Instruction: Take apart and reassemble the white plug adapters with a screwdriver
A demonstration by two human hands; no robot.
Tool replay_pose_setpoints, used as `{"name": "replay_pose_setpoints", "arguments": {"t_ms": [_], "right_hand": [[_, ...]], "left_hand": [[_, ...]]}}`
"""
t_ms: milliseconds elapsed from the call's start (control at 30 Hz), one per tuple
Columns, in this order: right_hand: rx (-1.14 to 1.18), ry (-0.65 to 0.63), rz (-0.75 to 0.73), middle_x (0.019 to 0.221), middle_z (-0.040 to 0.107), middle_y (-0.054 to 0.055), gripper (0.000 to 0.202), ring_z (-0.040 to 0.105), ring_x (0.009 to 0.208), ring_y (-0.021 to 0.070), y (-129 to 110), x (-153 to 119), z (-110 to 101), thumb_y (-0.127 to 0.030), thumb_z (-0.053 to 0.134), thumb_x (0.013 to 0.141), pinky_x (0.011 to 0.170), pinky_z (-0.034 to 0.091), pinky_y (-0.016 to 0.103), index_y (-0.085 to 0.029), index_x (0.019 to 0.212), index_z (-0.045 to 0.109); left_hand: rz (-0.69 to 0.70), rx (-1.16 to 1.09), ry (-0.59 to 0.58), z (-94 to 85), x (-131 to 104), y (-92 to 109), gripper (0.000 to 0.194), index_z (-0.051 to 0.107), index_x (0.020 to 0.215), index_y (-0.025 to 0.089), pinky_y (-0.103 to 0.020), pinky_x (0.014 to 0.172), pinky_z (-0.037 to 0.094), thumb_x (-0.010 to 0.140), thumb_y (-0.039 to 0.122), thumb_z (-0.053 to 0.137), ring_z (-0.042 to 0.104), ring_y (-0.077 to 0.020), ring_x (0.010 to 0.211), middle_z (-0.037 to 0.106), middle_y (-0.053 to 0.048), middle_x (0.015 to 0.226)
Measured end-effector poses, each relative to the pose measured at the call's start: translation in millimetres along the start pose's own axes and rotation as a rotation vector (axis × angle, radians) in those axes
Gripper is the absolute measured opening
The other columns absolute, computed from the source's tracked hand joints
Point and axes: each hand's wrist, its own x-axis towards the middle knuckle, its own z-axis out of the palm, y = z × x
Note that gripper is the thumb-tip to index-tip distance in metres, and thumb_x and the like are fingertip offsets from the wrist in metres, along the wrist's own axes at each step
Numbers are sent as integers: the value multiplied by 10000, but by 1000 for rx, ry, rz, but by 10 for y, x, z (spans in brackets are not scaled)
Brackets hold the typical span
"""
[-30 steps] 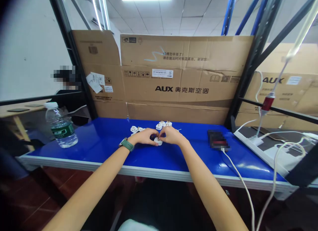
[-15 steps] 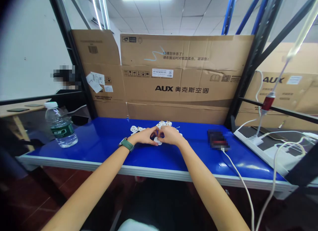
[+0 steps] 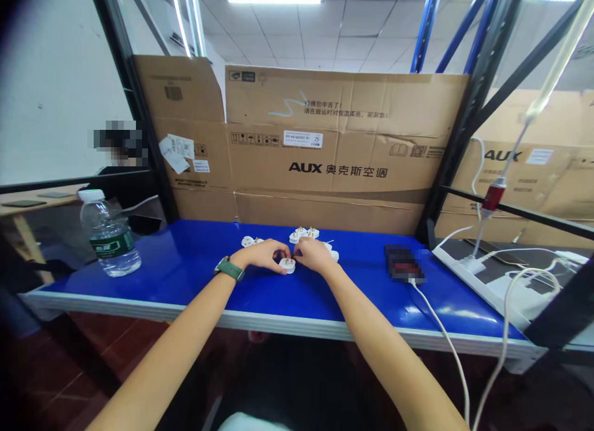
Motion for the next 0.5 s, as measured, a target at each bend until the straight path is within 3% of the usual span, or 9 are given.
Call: {"name": "replay_pose_setpoints", "arguments": {"t_ms": [100,267,367,500], "right_hand": [[41,39,4,912,701,85,65,617,856,218,19,30,-9,-194,712,838,727,414,291,-205,861,772],[211,208,24,869,691,75,80,613,808,203,80,-13,-128,-172,657,860,751,431,307,-192,836,730],[326,210,-71,902,687,58,113,615,826,198,64,-78,-216,-141,677,797,770,444,305,-196,891,707],[554,250,-82,979,702,39,359,631,836,183,-36,-122,-301,-209,704,801,763,464,293,-206,1152,631]], "left_hand": [[22,10,-1,1,-6,-4,401,758,987,219,-251,755,458,653,417,858,669,-194,873,753,-14,939],[32,1,45,28,9,-4,396,750,981,197,-253,755,466,652,392,854,668,-191,864,746,-27,951],[84,-29,241,19,33,40,385,731,995,183,-242,708,459,681,383,828,652,-178,837,731,-35,958],[49,-97,552,-11,67,103,421,703,1040,157,-219,576,400,723,416,801,545,-98,632,717,-48,990]]}}
